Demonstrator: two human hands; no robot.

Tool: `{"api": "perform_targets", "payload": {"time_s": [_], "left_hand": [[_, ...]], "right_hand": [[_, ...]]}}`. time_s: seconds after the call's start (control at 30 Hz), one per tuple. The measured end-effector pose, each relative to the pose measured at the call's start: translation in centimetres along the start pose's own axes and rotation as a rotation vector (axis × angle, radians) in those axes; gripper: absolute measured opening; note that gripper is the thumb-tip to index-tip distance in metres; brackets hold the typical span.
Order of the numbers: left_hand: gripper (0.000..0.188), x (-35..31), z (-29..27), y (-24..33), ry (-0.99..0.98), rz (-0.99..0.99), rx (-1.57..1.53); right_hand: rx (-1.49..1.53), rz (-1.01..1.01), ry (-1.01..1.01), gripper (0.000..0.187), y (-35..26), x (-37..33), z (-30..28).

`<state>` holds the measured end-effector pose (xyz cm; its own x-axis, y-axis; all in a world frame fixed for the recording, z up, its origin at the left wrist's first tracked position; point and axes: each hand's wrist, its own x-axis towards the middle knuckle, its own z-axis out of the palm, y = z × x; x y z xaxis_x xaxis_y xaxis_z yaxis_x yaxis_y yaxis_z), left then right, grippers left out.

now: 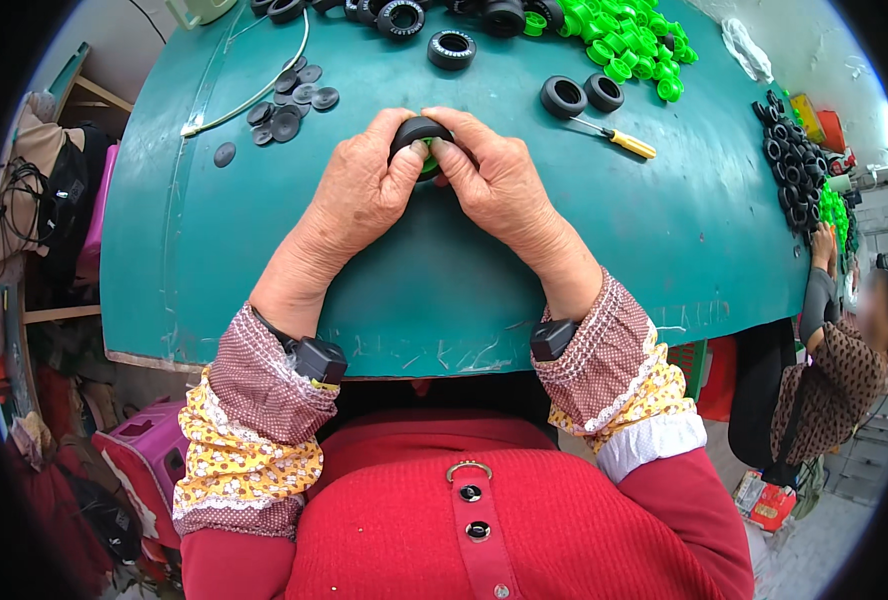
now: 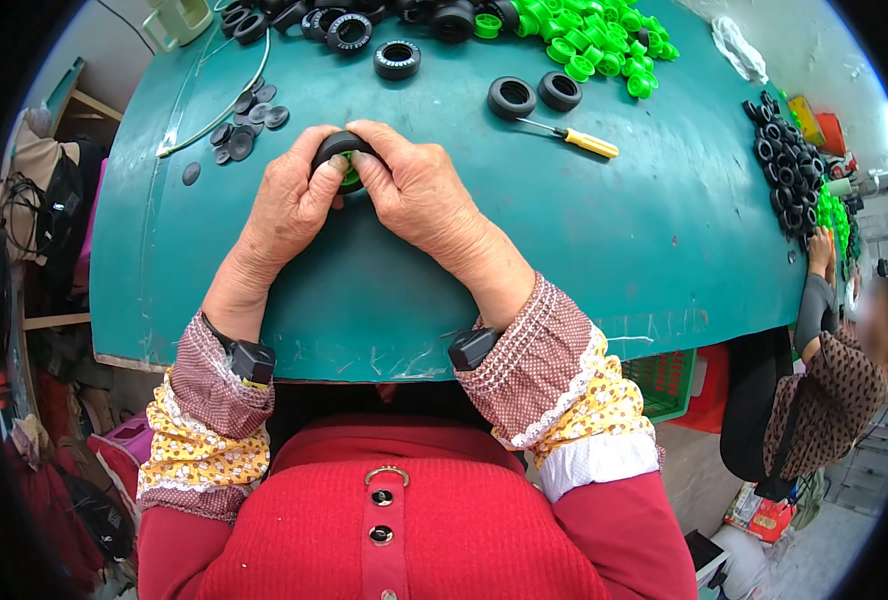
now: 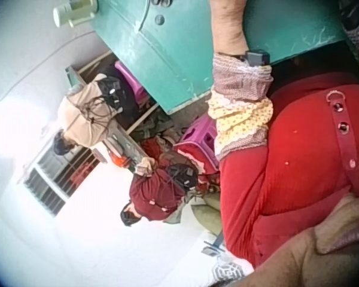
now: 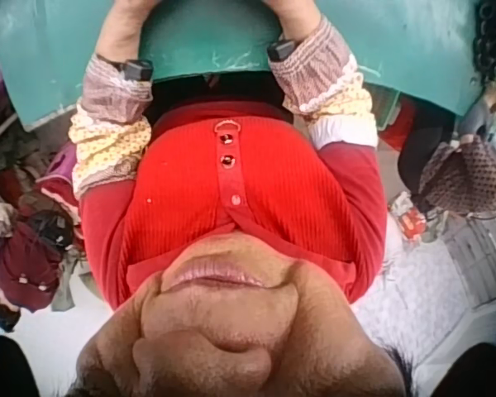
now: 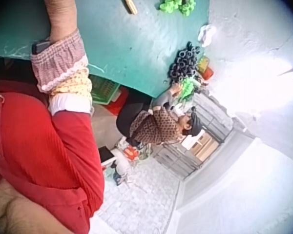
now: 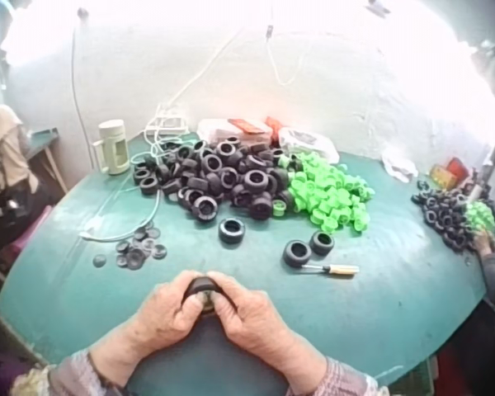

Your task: Assembling plastic hubs into rubber tires for toy wheels at a factory workbench.

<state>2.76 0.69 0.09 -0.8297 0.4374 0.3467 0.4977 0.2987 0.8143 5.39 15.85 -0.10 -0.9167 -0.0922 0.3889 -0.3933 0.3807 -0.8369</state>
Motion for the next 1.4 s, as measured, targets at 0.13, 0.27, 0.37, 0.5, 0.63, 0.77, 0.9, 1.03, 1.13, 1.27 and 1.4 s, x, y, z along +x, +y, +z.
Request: {"api": "perform_targets", "payload": {"time_s": [0.13,0.27,0.37,0.5,0.63,0.77,0.9,1.03,1.13,1.27,1.4], "left_hand": [[0.022,0.0,0.0,0.1,0.006,-0.033,-0.005],[0.033,0.6,-0.7,0.0,-0.087,-0.288,-0.57],[0.054,0.8,-0.6,-0.3,-0.039,-0.448,-0.939],[0.05,0.8,-0.5,0.6,-0.172,-0.585,-1.067],[0.05,0.9,-1.3,-1.3,0.014,-0.568,-1.133],[0.058,1.3,-2.1,-1.6,0.092,-0.615,-1.197],[0.063,1.2,-2.2,-1.0,0.009,-0.512,-1.304],[0.044,0.7,-2.7,-1.6,-0.023,-0.313,-1.373],[0.035,0.5,-2.6,-1.0,0.011,-0.345,-1.119],[0.029,0.9,-2.4,-0.9,0.073,-0.477,-0.848],[0.033,0.9,-2.0,-0.7,0.042,-0.457,-0.717]], "right_hand": [[-0.019,0.041,0.001,0.025,0.1,0.0,0.1],[0.206,0.151,0.038,0.026,-1.0,0.0,0.3],[0.343,0.209,0.027,0.027,-1.1,0.0,0.3],[-0.014,0.008,0.07,0.025,-1.5,-0.2,0.1],[-0.275,0.099,0.241,0.026,-1.0,0.8,-2.6],[-0.542,0.013,0.592,0.032,4.9,0.5,-11.8],[-1.064,0.052,0.425,0.036,10.8,-2.0,-14.6],[-1.032,0.251,0.227,0.028,6.4,-1.6,-13.0],[-0.979,0.474,0.22,0.021,6.0,-1.7,-13.7],[-0.582,0.697,0.377,0.017,7.0,-2.7,-17.0],[-0.009,0.462,0.143,0.021,0.5,-1.2,-12.5]]}}
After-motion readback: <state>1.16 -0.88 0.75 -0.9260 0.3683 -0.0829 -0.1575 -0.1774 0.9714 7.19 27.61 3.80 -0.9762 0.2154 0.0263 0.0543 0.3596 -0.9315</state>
